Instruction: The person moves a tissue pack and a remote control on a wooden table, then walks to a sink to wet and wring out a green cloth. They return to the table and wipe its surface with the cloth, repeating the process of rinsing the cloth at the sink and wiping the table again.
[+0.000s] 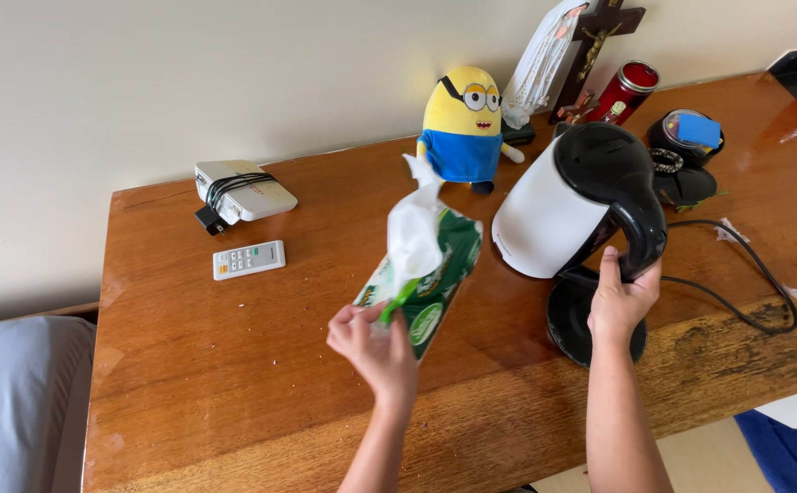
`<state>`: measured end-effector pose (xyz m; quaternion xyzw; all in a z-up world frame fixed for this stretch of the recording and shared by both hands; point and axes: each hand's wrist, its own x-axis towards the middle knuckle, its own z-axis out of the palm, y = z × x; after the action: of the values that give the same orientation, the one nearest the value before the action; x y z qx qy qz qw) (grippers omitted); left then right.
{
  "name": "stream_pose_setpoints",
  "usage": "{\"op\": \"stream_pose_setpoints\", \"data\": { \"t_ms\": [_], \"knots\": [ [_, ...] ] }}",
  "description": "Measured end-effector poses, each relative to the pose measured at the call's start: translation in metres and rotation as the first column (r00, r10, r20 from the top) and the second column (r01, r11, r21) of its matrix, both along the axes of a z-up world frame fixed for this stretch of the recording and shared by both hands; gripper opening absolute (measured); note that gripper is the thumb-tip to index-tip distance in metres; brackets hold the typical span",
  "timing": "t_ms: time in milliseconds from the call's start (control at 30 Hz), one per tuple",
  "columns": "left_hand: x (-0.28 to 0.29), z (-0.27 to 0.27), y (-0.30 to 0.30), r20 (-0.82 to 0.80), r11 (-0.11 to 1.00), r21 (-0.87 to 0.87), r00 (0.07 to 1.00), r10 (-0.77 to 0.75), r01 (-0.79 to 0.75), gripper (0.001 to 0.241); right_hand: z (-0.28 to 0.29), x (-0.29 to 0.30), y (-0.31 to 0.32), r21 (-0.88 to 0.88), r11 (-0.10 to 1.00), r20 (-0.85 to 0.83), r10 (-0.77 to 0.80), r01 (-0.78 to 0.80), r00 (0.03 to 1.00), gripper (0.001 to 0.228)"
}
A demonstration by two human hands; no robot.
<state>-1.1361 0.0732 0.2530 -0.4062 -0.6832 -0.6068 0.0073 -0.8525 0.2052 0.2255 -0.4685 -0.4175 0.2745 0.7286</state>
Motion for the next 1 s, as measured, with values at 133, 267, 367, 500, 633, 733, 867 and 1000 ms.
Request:
{"op": "stream_pose_setpoints", "data": {
  "t_ms": [133,267,367,500,633,733,867,1000],
  "knots": [
    [0.042,-0.034,0.029,-0.079,0.999,-0.032,0.997,0.013,-0.015,0.032,-0.035,0.019,0.003,-0.031,0.999,0.061,0.013,-0.012,0.998,0.042],
    [0.073,-0.05,0.037,-0.061,0.994,-0.112,0.998,0.012,-0.019,0.042,-0.05,0.011,-0.012,-0.162,0.979,0.392,-0.052,0.124,0.918,0.08],
    [0.086,-0.036,0.029,-0.021,0.98,-0.192,0.998,-0.056,0.051,0.051,-0.035,-0.023,-0.04,-0.218,0.942,0.497,-0.119,0.256,0.86,0.094],
    [0.078,0.001,0.01,0.099,0.907,-0.235,0.937,-0.336,0.35,0.087,-0.014,-0.077,-0.088,-0.121,0.938,0.48,-0.231,0.325,0.846,0.082],
    [0.029,0.013,-0.001,0.174,0.866,-0.114,0.868,-0.465,0.487,0.094,-0.013,-0.119,-0.114,0.125,0.981,0.509,-0.194,0.152,0.839,0.056],
    [-0.033,0.02,-0.001,0.281,0.873,-0.216,0.884,-0.372,0.436,0.086,0.004,-0.164,-0.116,0.314,0.947,0.514,-0.11,-0.067,0.851,0.046],
    [-0.135,0.003,0.005,0.111,0.96,-0.216,0.981,-0.158,0.179,0.081,0.02,-0.238,-0.099,0.377,0.85,0.566,0.105,-0.369,0.818,0.032],
    [-0.22,-0.014,0.013,-0.039,0.972,-0.236,0.999,-0.008,-0.002,0.08,0.033,-0.313,-0.068,0.128,0.812,0.784,0.268,-0.569,0.559,0.037]
  ]
}}
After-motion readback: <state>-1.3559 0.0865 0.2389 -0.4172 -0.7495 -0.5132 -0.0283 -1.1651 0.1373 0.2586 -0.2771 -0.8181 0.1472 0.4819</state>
